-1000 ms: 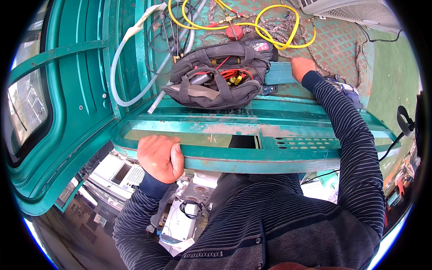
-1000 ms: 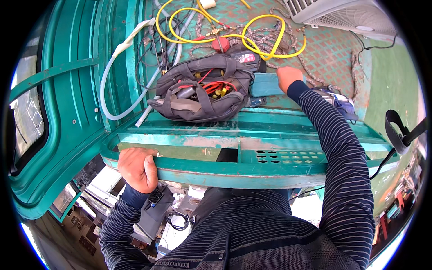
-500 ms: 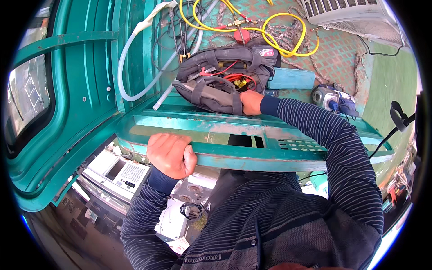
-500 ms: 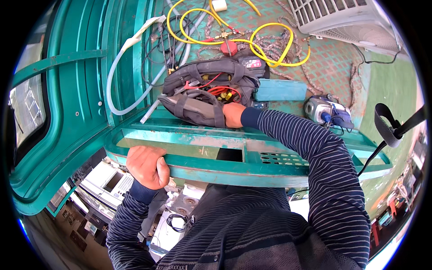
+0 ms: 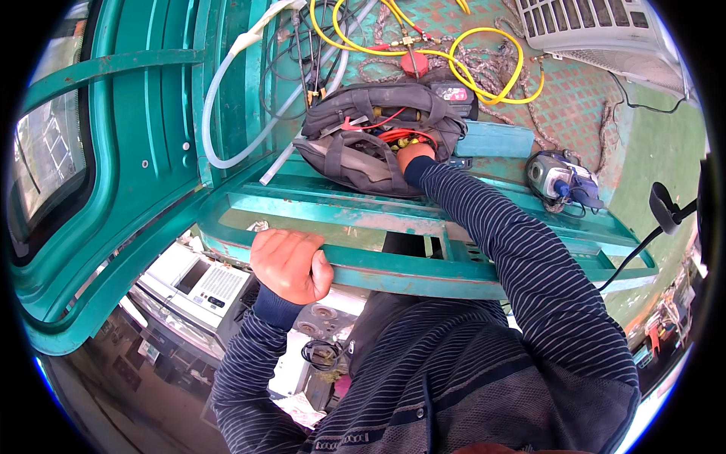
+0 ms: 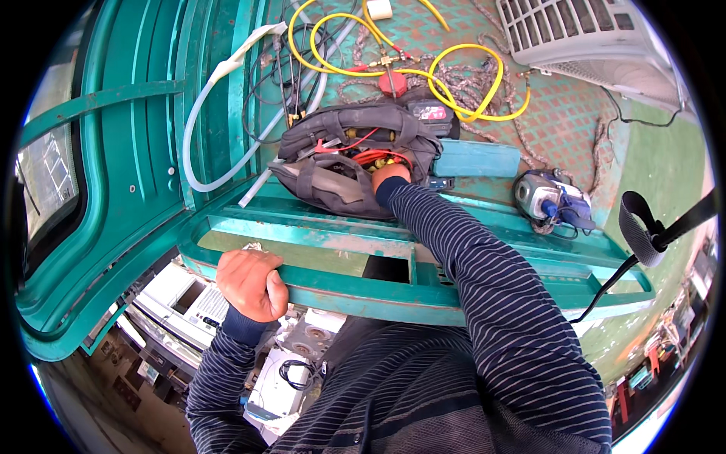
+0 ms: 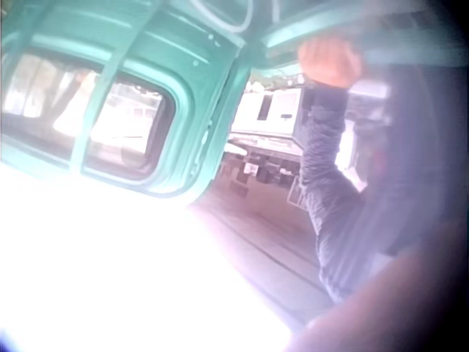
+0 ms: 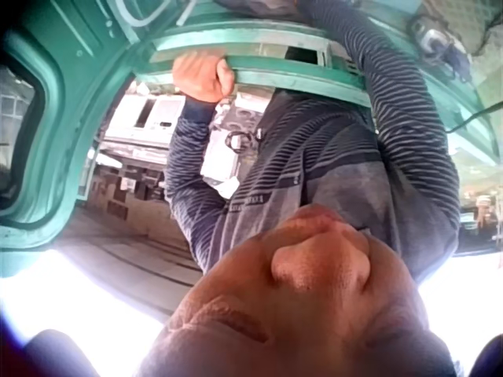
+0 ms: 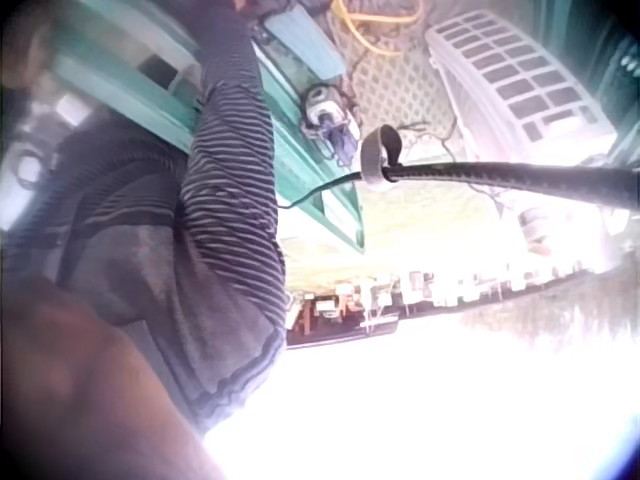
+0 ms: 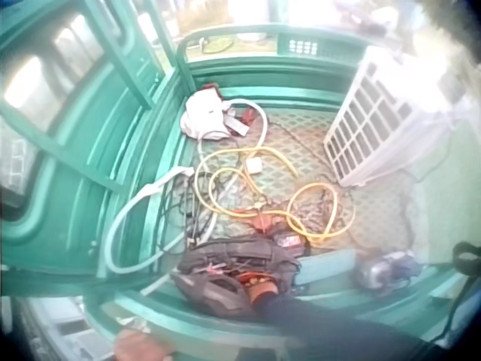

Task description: The person gathers a yellow extension cord and a wrench from a cluttered workshop floor, coils the cord, and walks to a green three-wheeled vehicle. They place the cord and wrench in the vehicle's cargo bed, then retrieve a multimeter from a tool bag and place it in the bed as well. Finally, they lift a large white appliance unit and load it into the vehicle.

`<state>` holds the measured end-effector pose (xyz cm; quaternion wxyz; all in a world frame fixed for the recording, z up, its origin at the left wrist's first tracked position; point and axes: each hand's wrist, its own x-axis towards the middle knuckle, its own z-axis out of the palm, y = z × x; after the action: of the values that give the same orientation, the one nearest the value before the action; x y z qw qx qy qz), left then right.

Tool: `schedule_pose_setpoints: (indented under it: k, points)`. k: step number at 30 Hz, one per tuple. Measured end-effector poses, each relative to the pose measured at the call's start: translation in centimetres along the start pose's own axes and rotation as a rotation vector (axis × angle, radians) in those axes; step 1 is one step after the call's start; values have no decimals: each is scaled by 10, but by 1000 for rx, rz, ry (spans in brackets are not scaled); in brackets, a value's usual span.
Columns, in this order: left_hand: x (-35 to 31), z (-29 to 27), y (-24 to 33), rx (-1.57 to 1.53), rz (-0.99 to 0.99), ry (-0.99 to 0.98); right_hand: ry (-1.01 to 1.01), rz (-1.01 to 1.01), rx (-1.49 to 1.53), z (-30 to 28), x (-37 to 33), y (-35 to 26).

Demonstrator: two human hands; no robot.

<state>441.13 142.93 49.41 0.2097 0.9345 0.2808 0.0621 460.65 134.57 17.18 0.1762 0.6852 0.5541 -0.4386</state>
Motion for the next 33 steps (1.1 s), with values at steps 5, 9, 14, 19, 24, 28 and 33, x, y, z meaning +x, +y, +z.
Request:
schedule_pose_setpoints:
  k: [5, 9, 14, 19, 24, 28, 33]
  points:
    - [-3, 0, -3, -6, -2, 7, 123, -136, 301, -32, -44, 14]
    - [3, 0, -2, -6, 20, 18, 2, -305, 298, -69, -75, 1]
    - [0, -1, -1, -13, 7, 6, -159, -164, 513, -116, -182, 21]
    - [1, -1, -2, -4, 20, -14, -138, -102, 735, -157, -257, 76]
    - [3, 0, -1, -16, 39, -12, 20, 131, 986, -149, -321, 136]
    - [2, 0, 0, -9, 27, -38, -49, 459, 1333, -144, -330, 168]
    - [2, -2, 1, 7, 28, -73, 226, 739, 1898, -89, -266, 194]
